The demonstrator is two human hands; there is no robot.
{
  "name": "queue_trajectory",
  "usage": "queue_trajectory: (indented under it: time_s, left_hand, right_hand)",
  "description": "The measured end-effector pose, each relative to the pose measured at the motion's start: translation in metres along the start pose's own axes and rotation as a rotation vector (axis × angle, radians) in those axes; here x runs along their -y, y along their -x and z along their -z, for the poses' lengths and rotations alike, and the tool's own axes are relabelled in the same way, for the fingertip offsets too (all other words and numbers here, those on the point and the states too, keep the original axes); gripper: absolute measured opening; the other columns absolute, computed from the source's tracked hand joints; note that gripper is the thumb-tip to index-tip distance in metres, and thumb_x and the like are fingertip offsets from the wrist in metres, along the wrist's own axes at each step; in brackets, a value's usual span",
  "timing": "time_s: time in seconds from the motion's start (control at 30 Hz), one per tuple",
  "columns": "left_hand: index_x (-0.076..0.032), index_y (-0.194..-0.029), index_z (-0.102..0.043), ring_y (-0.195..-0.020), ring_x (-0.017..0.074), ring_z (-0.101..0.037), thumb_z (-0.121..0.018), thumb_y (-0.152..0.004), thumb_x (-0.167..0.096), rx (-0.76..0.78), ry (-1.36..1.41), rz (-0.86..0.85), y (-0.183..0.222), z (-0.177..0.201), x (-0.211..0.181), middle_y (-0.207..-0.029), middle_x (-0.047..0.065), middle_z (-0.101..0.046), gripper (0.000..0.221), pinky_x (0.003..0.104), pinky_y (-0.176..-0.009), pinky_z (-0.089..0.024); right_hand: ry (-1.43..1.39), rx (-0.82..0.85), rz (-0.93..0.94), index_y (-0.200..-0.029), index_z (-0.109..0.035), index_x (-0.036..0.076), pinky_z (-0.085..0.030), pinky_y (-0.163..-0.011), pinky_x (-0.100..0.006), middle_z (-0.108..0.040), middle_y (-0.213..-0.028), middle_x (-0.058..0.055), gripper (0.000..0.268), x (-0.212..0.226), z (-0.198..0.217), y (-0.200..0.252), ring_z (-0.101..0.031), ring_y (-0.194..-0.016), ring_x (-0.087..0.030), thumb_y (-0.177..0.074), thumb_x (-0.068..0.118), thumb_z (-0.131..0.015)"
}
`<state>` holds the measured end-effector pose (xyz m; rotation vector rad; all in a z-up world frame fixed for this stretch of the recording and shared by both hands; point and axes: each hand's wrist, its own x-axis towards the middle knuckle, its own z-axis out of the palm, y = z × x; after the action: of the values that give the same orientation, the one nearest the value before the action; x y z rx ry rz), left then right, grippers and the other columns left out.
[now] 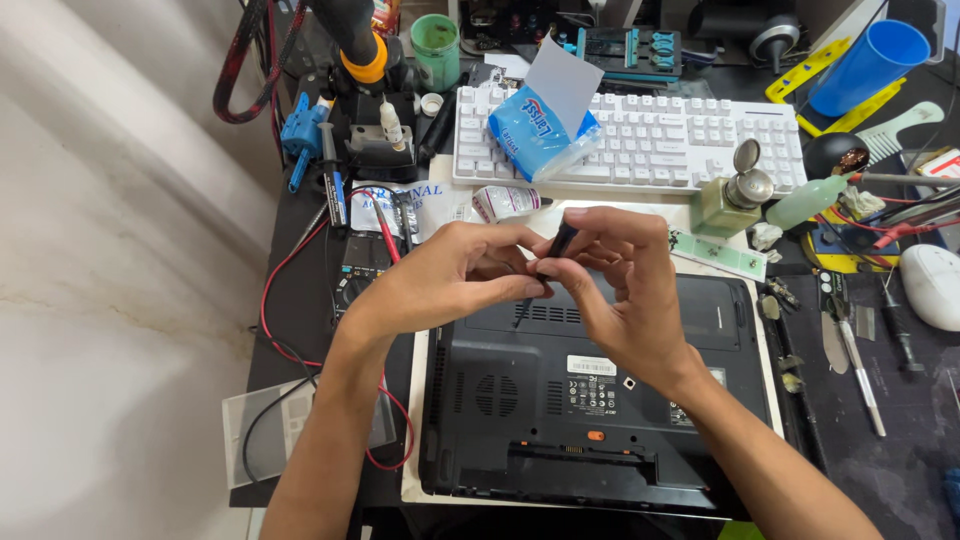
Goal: The person removes screws from the back of a laptop with a screwdriver, prys open the chassis cover, and removes the internal battery and other components by hand.
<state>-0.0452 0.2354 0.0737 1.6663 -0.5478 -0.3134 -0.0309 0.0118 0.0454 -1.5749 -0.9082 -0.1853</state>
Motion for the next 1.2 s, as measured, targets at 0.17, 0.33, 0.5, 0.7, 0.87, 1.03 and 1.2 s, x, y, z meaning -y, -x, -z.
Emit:
queue_trajectory:
  time_s: [0.17, 0.33, 0.5, 0.7, 0.87, 1.03, 1.2]
  left_hand:
    - [0.004, -0.122, -0.064, -0.1, 0.0148, -0.076, -0.067, -0.097, -0.01, 0.003, -0.01, 0.008, 0.0, 0.001, 0.002, -0.102, 0.012, -0.079, 0.029, 0.029, -0.09, -0.059]
    - [0.004, -0.128, -0.064, -0.106, 0.0162, -0.075, -0.067, -0.097, -0.01, 0.033, 0.052, 0.031, 0.001, 0.003, 0.007, -0.11, 0.013, -0.077, 0.034, 0.03, -0.095, -0.059]
    - [0.001, -0.136, -0.06, -0.107, 0.0145, -0.071, -0.065, -0.098, -0.016, 0.093, 0.007, 0.048, 0.004, 0.007, 0.004, -0.114, 0.012, -0.076, 0.042, 0.03, -0.094, -0.057]
    - [0.001, -0.137, -0.063, -0.109, 0.0116, -0.065, -0.063, -0.101, -0.016, 0.161, 0.023, 0.041, 0.008, 0.007, 0.0, -0.119, 0.007, -0.073, 0.04, 0.029, -0.098, -0.052]
    - [0.003, -0.13, -0.068, -0.112, 0.0131, -0.069, -0.062, -0.099, -0.005, 0.041, 0.142, 0.018, 0.001, -0.002, 0.005, -0.117, 0.01, -0.076, 0.032, 0.028, -0.101, -0.053]
    - [0.003, -0.13, -0.068, -0.1, 0.013, -0.069, -0.068, -0.095, 0.0, -0.002, 0.228, -0.027, -0.006, -0.004, 0.017, -0.102, 0.006, -0.074, 0.035, 0.029, -0.095, -0.056]
    - [0.003, -0.129, -0.066, -0.083, 0.0127, -0.053, -0.084, -0.083, -0.002, -0.167, 0.067, -0.009, -0.011, -0.013, 0.023, -0.088, 0.0, -0.054, 0.05, 0.029, -0.075, -0.047]
  right_hand:
    - [0.011, 0.005, 0.009, -0.138, -0.037, 0.005, -0.064, -0.097, -0.033, -0.06, -0.109, -0.01, 0.049, -0.002, -0.001, 0.0, -0.071, -0.105, -0.018, -0.101, -0.012, -0.064]
    - [0.044, 0.001, 0.024, -0.134, -0.039, 0.004, -0.065, -0.094, -0.032, -0.058, -0.114, -0.012, 0.048, -0.002, -0.003, 0.0, -0.071, -0.103, -0.018, -0.098, -0.012, -0.066]
    - [0.136, 0.06, 0.164, -0.13, -0.042, 0.005, -0.058, -0.082, -0.028, -0.065, -0.102, -0.009, 0.048, 0.011, -0.002, -0.002, -0.072, -0.097, -0.014, -0.096, -0.006, -0.073]
    - [0.283, 0.012, -0.009, -0.106, -0.053, 0.008, -0.041, -0.059, -0.025, -0.068, -0.09, -0.01, 0.04, 0.022, 0.006, -0.011, -0.058, -0.071, -0.013, -0.082, 0.005, -0.085]
    - [-0.112, 0.065, -0.115, -0.106, -0.051, 0.003, -0.066, -0.077, -0.027, -0.067, -0.106, -0.013, 0.02, 0.026, 0.014, -0.021, -0.073, -0.092, -0.015, -0.099, -0.004, -0.068]
    - [-0.177, 0.118, -0.303, -0.119, -0.052, 0.004, -0.064, -0.077, -0.029, -0.069, -0.099, -0.013, 0.019, 0.035, 0.015, -0.027, -0.073, -0.087, -0.015, -0.103, -0.002, -0.06]
    - [-0.102, 0.151, 0.066, -0.109, -0.048, 0.002, -0.05, -0.104, -0.037, -0.059, -0.12, -0.014, 0.034, 0.033, 0.011, -0.037, -0.06, -0.117, -0.022, -0.089, -0.005, -0.075]
